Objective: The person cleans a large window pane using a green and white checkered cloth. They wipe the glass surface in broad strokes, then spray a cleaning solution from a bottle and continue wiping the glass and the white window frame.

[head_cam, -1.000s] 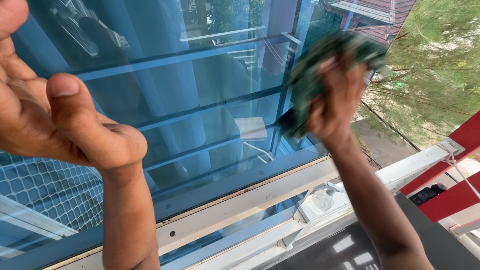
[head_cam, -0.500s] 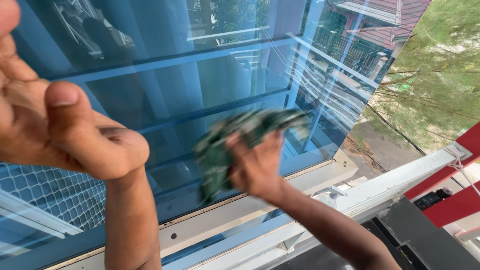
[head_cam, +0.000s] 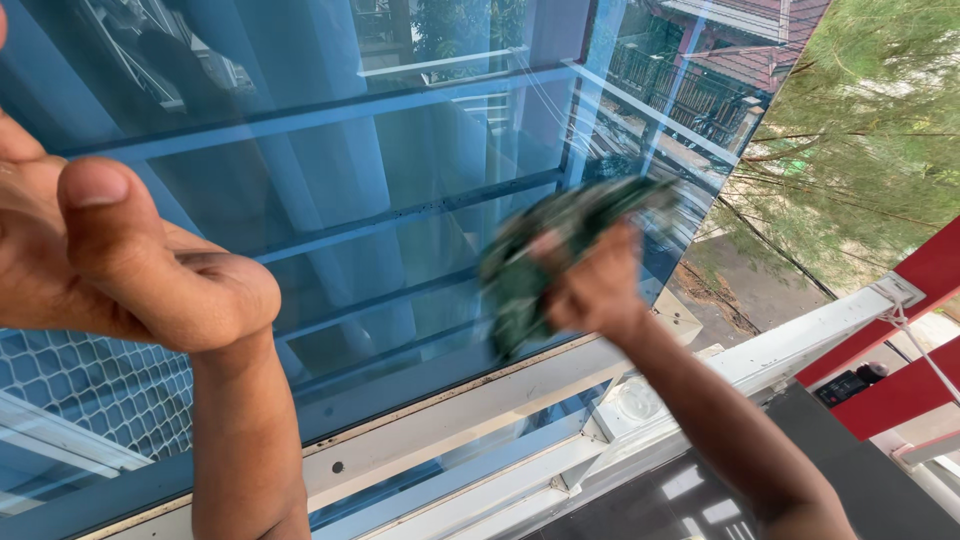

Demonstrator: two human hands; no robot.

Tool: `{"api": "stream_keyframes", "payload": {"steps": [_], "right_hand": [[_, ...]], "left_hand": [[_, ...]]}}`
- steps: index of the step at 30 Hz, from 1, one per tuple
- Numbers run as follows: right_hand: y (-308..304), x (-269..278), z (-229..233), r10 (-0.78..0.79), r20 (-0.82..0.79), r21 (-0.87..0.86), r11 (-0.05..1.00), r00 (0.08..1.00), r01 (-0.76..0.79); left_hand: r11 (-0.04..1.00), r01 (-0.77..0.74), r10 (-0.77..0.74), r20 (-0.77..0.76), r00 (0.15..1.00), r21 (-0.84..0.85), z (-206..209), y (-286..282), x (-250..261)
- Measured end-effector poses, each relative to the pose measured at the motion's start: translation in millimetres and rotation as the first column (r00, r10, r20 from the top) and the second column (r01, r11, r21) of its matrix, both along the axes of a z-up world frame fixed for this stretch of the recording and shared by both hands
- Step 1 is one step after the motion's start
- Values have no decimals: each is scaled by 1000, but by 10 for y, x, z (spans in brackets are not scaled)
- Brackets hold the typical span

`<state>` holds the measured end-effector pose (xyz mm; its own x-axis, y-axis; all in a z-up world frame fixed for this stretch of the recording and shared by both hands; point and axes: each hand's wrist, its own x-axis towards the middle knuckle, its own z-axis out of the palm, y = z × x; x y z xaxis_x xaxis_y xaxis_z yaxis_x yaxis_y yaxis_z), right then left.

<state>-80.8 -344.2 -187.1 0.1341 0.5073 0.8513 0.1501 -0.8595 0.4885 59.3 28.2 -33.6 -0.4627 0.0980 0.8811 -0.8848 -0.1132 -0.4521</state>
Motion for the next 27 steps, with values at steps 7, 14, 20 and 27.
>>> {"api": "stream_keyframes", "payload": {"steps": [7,14,20,27], "right_hand": [[-304,-203,461,-70,165,606,794,984,-45],[797,-46,-114,26,10,497,867,1000,-28],[1646,-45,-286,173,-621,-89,954,765,-288],[1219,-32,-558,165,-596,-226,905,786,-361]], "left_hand": [[961,-237,140,486,863,144,646,147,-128],[966,-203,92,518,850,162,481,298,321],[978,-204,206,356,911,-45,157,274,340],[986,-54,38,-105,994,-156,-107,48,21]]}}
